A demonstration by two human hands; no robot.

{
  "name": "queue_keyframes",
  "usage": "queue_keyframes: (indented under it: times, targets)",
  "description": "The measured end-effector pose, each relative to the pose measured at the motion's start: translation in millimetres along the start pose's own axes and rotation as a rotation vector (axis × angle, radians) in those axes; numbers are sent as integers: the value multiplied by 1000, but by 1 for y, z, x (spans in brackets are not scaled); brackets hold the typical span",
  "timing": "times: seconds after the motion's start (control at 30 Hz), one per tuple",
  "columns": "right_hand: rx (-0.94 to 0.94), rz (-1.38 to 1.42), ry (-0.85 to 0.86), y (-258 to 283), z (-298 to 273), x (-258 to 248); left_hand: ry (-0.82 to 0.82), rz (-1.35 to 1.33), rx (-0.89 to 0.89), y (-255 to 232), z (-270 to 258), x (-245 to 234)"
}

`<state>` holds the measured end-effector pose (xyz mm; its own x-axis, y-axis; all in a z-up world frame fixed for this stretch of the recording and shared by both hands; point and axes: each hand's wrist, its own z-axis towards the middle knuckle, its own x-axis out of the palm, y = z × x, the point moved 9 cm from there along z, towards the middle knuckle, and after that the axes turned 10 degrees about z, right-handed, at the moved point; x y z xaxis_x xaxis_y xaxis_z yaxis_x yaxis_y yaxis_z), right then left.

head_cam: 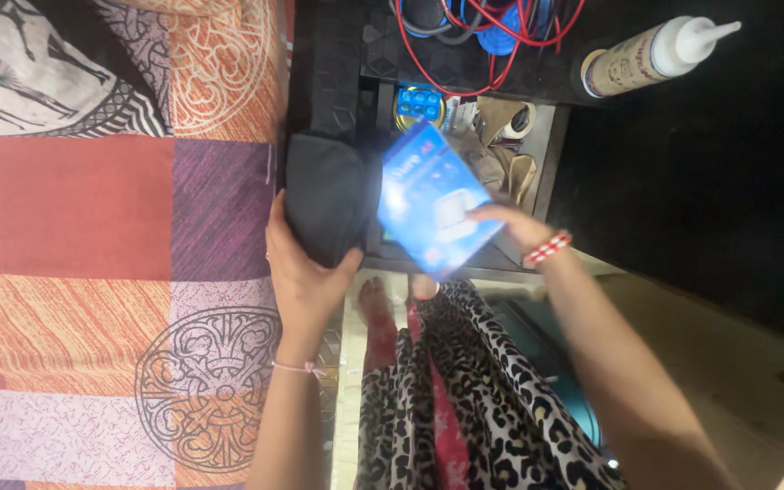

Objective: The person takes a blood pressure monitor box and a pouch from a drawer, sets them aside, and then untangles several red and blue medical lead wires by a physiotherapist machine.

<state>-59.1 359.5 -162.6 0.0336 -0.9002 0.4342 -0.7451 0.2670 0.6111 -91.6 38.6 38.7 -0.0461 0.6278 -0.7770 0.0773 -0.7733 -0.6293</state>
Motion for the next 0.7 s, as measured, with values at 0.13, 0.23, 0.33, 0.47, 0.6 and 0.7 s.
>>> queue_keyframes:
  times: [0.13, 0.23, 0.33, 0.47, 0.6, 0.7]
  targets:
    - [134, -156, -98, -11, 7, -71, -2, -58, -42, 13, -8, 3]
    - [80, -463, -21, 2, 21, -79, -14, -69, -32, 17, -9, 3]
    - [39, -736, 131, 1, 35, -60, 4, -39, -22, 17, -7, 6]
    - [-17, -795, 140, 4, 45, -17, 29, -5, -3, 13, -3, 11]
    - [-47, -1006, 48, 10, 48, 7, 39, 4, -25, 16, -6, 16]
    - [-156, -1137, 65, 20, 47, 18, 45, 17, -26, 20, -8, 22]
